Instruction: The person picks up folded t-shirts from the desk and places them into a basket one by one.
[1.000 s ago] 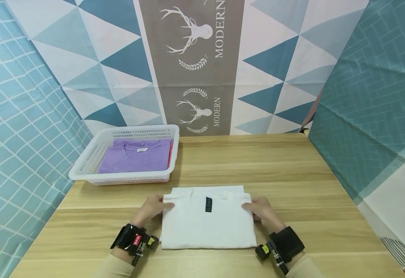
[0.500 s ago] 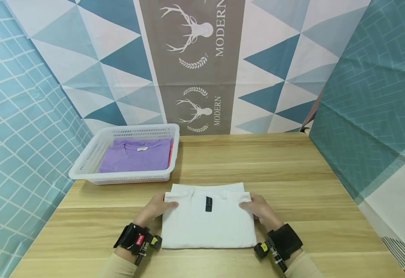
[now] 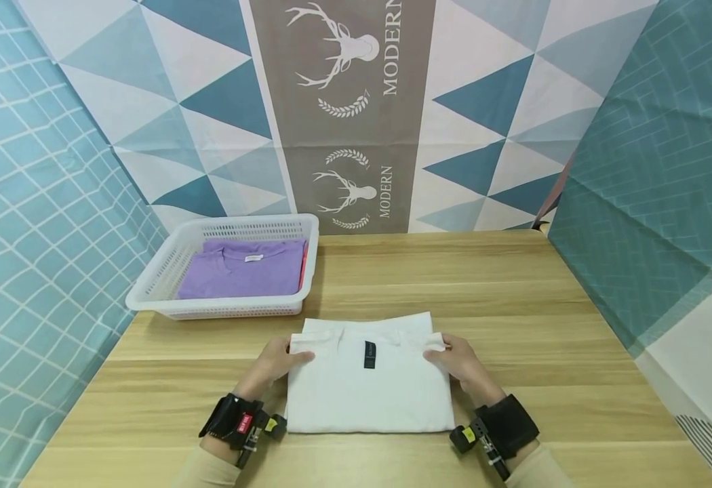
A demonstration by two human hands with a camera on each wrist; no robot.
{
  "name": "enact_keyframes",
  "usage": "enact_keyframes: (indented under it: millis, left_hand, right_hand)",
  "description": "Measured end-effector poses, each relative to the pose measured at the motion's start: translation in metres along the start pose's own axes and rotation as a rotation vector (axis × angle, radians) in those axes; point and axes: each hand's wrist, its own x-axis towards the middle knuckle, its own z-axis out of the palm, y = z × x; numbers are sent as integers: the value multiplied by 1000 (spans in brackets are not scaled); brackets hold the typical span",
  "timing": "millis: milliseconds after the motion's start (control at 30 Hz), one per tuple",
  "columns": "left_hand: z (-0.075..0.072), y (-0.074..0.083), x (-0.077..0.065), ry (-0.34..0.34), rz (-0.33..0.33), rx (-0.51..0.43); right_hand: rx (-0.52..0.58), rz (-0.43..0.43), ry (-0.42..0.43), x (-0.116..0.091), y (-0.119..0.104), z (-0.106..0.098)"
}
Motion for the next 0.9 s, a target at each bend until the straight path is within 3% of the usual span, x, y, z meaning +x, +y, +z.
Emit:
enact_keyframes:
  millis: [367, 600, 900]
  left_hand:
    - [-2, 6, -17, 12, 92, -55]
    - [-5, 11, -32, 87, 199, 15]
    - [-5, 15, -45, 153, 254, -72]
  right_hand:
    - [-15, -78, 49, -16, -6, -4]
    - [-84, -159, 108, -33, -18, -6]
    - [-92, -199, 186, -52, -29, -7]
